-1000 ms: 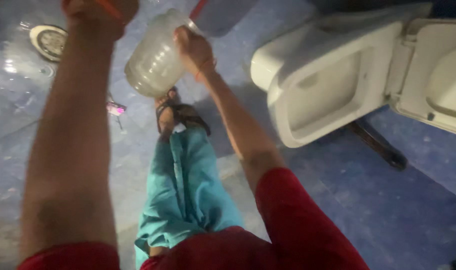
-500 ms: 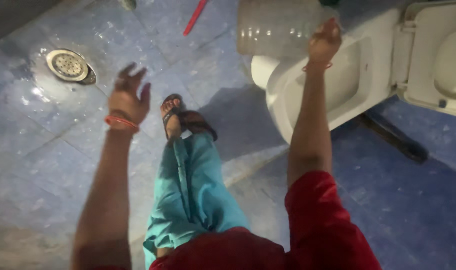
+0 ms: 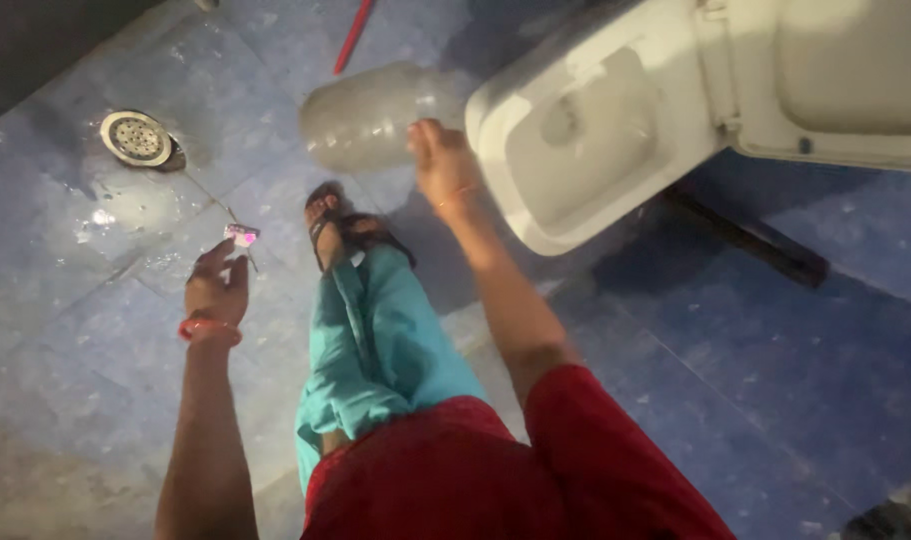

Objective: The person pours water from a plastic bottle into a squat toilet, then washes their hands at a wall-mounted tap. They pick up a red toilet brush and rinse it under the tap before placing it back.

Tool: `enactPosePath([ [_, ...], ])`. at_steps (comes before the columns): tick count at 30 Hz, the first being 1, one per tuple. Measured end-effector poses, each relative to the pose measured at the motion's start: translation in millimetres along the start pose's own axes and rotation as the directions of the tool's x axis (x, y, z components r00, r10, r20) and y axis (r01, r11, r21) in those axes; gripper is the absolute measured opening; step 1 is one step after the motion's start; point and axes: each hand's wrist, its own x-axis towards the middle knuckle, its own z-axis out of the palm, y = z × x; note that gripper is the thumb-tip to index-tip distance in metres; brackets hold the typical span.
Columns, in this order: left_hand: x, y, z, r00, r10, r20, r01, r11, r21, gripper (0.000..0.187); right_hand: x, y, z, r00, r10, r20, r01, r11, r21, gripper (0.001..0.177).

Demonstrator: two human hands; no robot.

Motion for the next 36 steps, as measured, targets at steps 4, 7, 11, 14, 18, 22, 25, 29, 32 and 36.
enactPosePath([
  [4, -44, 9, 5, 0.996, -0.089, -0.005, 0.089, 0.995, -0.047, 0.037, -24, -39, -35, 0.994, -0.097, 0.039, 0.092, 0.988, 0.124, 0.016],
  [7, -68, 35, 15, 0.977, -0.192, 0.090, 0.185, 0.980, 0.075, 0.039, -54, -57, -81, 0.984, -0.142, 0.106, 0.126, 0.982, 0.142, 0.015],
  [11, -87, 79, 37, 0.983, -0.035, 0.178, 0.033, 0.999, 0.014, 0.043, -114, -54, -148, 0.983, -0.175, 0.054, 0.172, 0.983, 0.059, 0.014],
  [14, -102, 107, 59, 0.972, 0.069, 0.224, -0.067, 0.998, -0.015, 0.045, -169, -27, -191, 0.974, -0.225, 0.020, 0.226, 0.970, -0.083, 0.015],
  [18, -125, 155, 103, 0.930, 0.180, 0.320, -0.229, 0.966, 0.120, 0.050, -249, 16, -240, 0.965, -0.242, -0.105, 0.198, 0.928, -0.315, 0.019],
  [22, -168, 227, 146, 0.830, 0.438, 0.346, -0.482, 0.875, 0.048, 0.052, -309, 41, -268, 0.976, -0.103, -0.191, 0.009, 0.900, -0.435, 0.020],
  [25, -218, 278, 165, 0.762, 0.509, 0.399, -0.567, 0.823, 0.034, 0.051, -340, 67, -288, 0.987, -0.051, -0.152, -0.040, 0.840, -0.541, 0.025],
  [29, -257, 299, 187, 0.679, 0.577, 0.454, -0.651, 0.759, 0.010, 0.050, -381, 95, -333, 0.999, -0.040, -0.017, 0.023, 0.813, -0.581, 0.029],
  [32, -260, 290, 210, 0.637, 0.568, 0.521, -0.681, 0.732, 0.035, 0.052, -432, 95, -369, 0.994, 0.111, 0.006, -0.098, 0.898, -0.429, 0.031],
  [36, -266, 281, 230, 0.672, 0.430, 0.603, -0.620, 0.772, 0.141, 0.052, -459, 96, -419, 0.957, 0.280, 0.071, -0.234, 0.897, -0.376, 0.033],
])
